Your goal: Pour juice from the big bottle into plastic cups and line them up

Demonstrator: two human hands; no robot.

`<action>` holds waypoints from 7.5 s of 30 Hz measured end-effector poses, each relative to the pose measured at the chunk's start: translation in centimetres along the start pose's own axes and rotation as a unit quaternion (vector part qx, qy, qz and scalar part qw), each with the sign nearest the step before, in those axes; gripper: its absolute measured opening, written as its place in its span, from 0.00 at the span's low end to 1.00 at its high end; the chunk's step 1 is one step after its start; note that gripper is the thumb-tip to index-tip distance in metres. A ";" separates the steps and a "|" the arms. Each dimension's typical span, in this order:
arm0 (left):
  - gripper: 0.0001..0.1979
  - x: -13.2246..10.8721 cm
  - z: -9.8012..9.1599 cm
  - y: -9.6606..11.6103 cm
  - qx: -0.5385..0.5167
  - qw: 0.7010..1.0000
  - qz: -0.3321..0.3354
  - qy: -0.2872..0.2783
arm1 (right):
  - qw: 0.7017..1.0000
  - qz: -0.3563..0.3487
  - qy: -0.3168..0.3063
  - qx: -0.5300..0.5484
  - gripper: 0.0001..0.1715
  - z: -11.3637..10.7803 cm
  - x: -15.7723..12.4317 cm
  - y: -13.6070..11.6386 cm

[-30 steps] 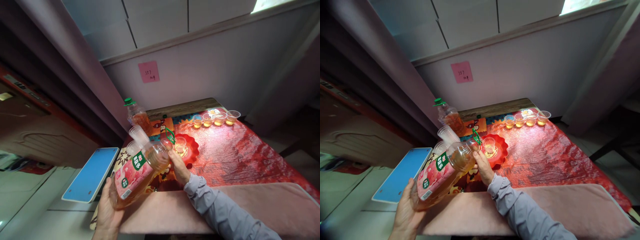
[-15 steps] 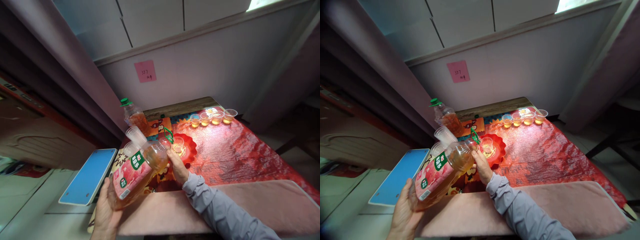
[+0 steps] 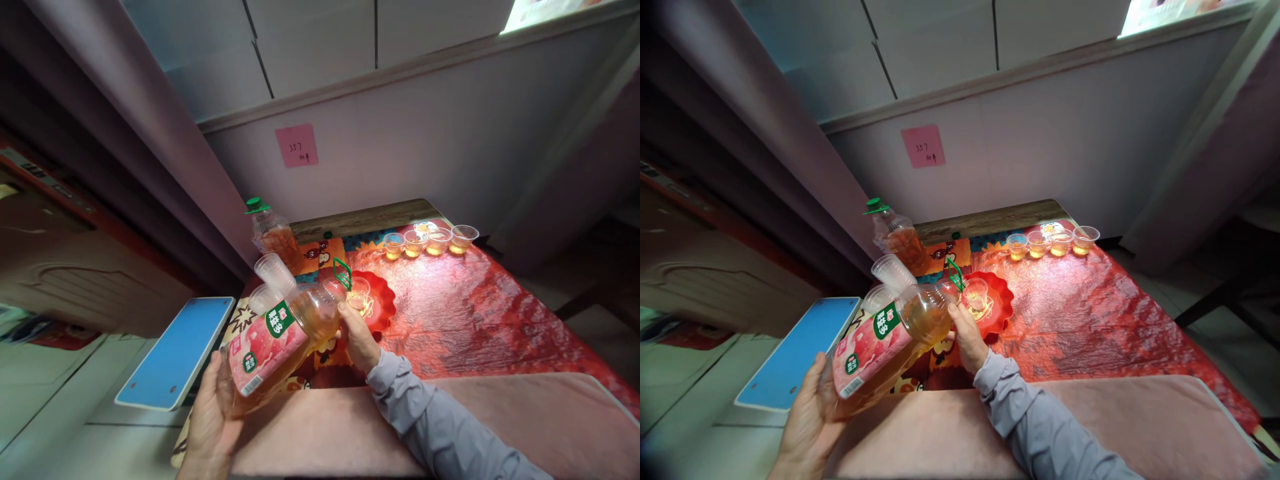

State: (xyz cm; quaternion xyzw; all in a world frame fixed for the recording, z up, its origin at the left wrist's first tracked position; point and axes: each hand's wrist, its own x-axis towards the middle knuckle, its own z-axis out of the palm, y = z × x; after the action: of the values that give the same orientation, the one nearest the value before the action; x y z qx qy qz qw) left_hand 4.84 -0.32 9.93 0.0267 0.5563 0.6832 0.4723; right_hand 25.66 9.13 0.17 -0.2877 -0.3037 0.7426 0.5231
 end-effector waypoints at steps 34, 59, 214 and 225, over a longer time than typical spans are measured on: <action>0.26 -0.2 0.4 0.0 0.041 0.999 0.004 -0.012 | 1.000 0.002 0.009 0.024 0.39 -0.2 0.5 0.3; 0.27 -0.1 0.3 0.0 0.059 0.998 0.030 -0.016 | 1.000 0.000 0.026 0.008 0.36 -0.5 0.5 0.4; 0.27 -1.2 1.9 0.3 0.054 0.998 0.020 -0.015 | 0.999 0.010 0.036 0.034 0.36 -0.1 0.4 -0.5; 0.25 -0.2 0.7 -0.5 0.039 0.999 0.006 -0.026 | 0.998 0.003 0.052 0.020 0.38 0.0 0.4 -0.5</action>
State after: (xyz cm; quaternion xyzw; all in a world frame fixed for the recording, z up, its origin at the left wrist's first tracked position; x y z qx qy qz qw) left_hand 5.64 0.08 9.89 0.0667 0.5697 0.6631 0.4809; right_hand 25.85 9.69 0.45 -0.3160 -0.2605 0.7342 0.5414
